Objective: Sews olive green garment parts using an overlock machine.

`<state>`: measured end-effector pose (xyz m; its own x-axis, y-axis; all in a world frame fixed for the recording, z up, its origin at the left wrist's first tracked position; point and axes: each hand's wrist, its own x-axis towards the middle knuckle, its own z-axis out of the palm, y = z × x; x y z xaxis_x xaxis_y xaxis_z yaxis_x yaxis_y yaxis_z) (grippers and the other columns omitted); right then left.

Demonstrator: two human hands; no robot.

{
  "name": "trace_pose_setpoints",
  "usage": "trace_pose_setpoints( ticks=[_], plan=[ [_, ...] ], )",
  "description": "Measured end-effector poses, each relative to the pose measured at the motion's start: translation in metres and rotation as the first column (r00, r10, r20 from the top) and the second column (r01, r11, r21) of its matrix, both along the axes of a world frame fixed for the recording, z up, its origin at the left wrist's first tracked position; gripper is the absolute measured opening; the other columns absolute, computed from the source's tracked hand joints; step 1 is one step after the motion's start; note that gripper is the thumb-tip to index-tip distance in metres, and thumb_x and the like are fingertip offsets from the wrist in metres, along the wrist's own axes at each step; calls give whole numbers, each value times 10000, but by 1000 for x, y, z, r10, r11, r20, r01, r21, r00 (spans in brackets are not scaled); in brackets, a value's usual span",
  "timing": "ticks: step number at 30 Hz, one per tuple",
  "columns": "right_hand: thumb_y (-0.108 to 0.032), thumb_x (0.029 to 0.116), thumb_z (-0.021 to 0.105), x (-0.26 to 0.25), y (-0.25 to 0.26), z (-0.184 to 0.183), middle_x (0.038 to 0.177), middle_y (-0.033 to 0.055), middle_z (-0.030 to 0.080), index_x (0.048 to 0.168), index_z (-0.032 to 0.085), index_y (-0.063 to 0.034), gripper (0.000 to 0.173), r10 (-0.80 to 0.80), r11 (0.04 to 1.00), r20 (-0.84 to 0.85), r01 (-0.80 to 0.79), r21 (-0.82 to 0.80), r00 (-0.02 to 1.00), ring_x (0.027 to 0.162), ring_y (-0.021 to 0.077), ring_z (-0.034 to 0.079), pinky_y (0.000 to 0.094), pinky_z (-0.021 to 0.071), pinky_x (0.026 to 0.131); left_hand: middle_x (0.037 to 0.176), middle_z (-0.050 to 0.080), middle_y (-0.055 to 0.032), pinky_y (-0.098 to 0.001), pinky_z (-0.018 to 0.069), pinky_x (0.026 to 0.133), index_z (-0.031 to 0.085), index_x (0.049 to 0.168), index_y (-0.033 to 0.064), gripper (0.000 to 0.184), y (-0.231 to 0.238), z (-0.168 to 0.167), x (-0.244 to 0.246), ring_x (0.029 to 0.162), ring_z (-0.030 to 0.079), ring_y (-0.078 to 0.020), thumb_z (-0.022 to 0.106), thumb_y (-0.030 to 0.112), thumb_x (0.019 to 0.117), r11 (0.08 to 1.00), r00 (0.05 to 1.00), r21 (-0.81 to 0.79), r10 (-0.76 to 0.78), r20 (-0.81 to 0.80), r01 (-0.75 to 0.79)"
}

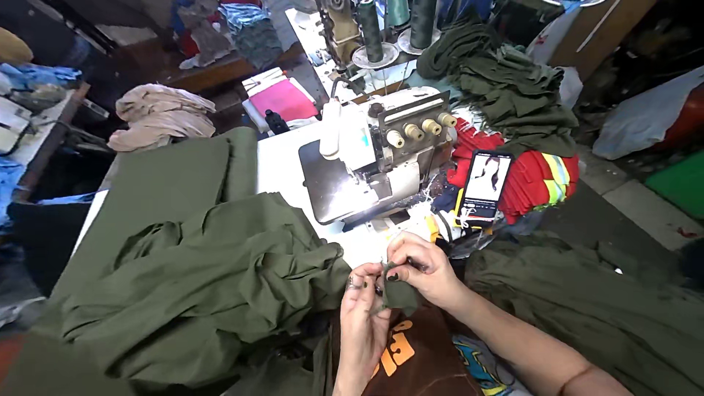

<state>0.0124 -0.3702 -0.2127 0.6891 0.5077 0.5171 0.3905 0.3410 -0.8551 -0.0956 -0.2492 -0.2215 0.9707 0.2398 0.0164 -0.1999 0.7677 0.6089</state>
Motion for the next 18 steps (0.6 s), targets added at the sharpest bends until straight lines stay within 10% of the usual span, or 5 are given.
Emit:
trace_pose_setpoints(
  ticks=[5, 13, 18],
  plan=[
    [-167, 998, 669, -7, 6, -1, 1019, 99, 607, 949, 734, -29, 160, -122, 990, 132, 130, -52, 984, 950, 58, 584, 168, 509, 844, 1162, 738, -87, -294, 615, 847, 678, 1298, 77, 314, -2, -2, -2, 981, 732, -122, 634, 188, 1007, 999, 999, 17, -43, 6, 43],
    [-204, 1001, 674, -10, 4, -2, 985, 69, 657, 1001, 779, -133, 127, -187, 950, 365, 262, -168, 912, 953, 133, 614, 277, 521, 859, 1123, 710, 9, -237, 576, 904, 734, 1066, 114, 151, 5, -8, -3, 1032, 671, -69, 754, 132, 918, 843, 978, 503, 207, 22, -190],
    [-102, 996, 654, -8, -2, -3, 1002, 80, 747, 1000, 730, 15, 139, 22, 997, 63, -17, -78, 998, 986, 89, 700, 244, 575, 904, 985, 689, 79, -235, 578, 899, 605, 1013, 198, 226, 25, 1, -7, 977, 679, -45, 738, 82, 872, 643, 962, 724, 250, 111, -251]
  ],
)
